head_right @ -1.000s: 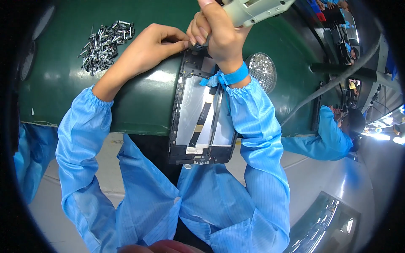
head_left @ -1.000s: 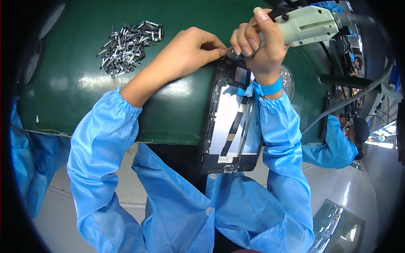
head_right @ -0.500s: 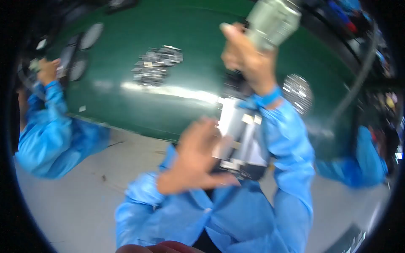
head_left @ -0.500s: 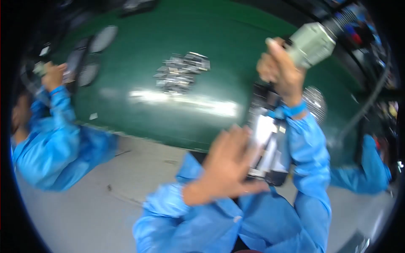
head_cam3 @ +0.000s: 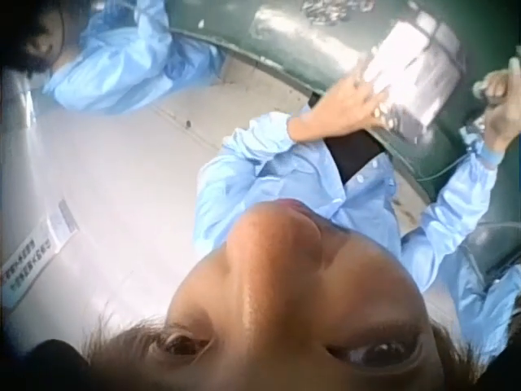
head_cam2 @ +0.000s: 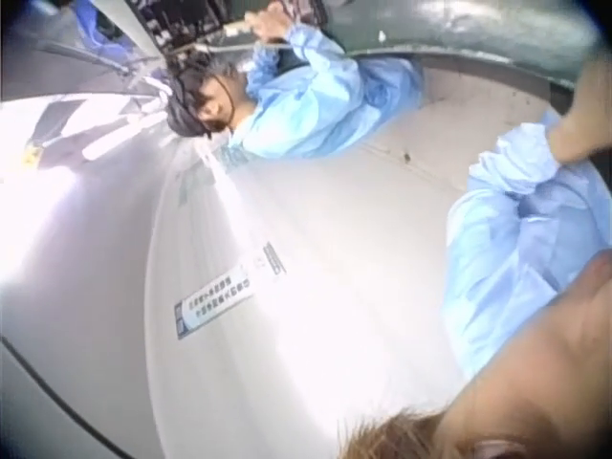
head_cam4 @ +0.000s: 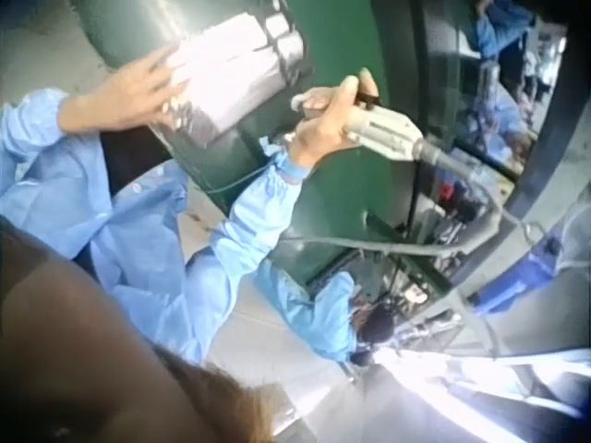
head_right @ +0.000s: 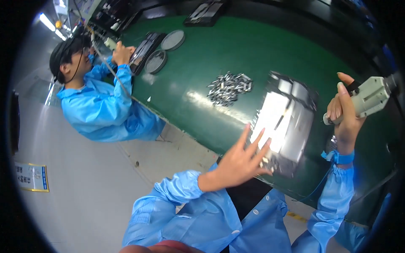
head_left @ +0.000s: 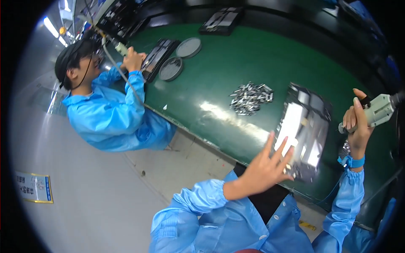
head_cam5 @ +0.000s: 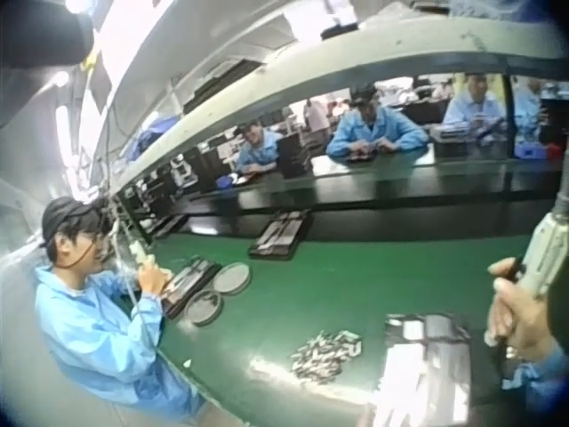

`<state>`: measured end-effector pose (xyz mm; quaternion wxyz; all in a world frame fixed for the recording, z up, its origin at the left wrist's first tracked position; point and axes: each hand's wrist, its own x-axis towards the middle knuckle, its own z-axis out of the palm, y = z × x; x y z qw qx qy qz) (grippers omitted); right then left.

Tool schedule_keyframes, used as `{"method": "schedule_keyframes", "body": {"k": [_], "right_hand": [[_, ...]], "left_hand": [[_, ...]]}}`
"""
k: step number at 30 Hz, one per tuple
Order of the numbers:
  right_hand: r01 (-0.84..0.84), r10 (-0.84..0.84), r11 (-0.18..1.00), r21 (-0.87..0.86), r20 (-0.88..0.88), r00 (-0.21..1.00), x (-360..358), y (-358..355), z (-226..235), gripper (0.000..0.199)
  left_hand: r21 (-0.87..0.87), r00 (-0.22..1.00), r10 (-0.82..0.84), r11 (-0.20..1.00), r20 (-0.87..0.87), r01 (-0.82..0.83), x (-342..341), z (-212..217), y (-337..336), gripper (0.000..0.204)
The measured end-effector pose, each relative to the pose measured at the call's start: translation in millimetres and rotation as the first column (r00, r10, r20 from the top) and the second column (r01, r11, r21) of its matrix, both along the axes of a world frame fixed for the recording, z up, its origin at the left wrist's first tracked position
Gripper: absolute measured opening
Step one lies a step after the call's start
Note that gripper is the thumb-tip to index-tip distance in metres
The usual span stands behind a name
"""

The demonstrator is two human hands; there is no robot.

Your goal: The person installs internal components into tablet frames using an electric screwdriver to secure them with screws.

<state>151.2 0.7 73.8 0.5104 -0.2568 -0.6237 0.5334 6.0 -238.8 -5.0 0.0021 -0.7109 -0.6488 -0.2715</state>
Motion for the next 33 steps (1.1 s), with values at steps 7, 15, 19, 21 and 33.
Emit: {"method": "schedule_keyframes", "body": {"k": [7, 15, 19, 21, 33], "right_hand": [[0.070, -0.081, 0.995, -0.073, -0.162, 0.984, 45.6, 17.3, -6.9, 0.026], [0.268, -0.296, 0.952, -0.146, -0.227, 0.928, 92.1, 47.6, -22.9, 0.021], [0.257, -0.313, 0.938, -0.231, -0.254, 0.915, 113.5, 48.0, -24.3, 0.020], [0.209, -0.260, 0.952, -0.224, -0.229, 0.938, 112.1, 45.0, -26.6, 0.020], [0.039, -0.060, 0.990, -0.136, -0.154, 0.986, 79.5, 25.6, 3.1, 0.010]], "left_hand": [[0.140, 0.982, 0.022, 0.990, -0.190, 0.005, -65.1, -2.7, 135.8, 0.077], [0.158, 0.934, 0.016, 0.987, -0.358, 0.044, -125.1, -19.5, 295.4, 0.076], [0.114, 0.928, 0.028, 0.993, -0.371, 0.015, -127.9, -27.6, 348.1, 0.074], [0.061, 0.898, -0.018, 0.997, -0.439, 0.050, -139.5, -26.7, 365.1, 0.069], [0.380, 0.967, -0.250, 0.891, -0.050, 0.250, -57.8, 36.5, 227.8, 0.009]]}}
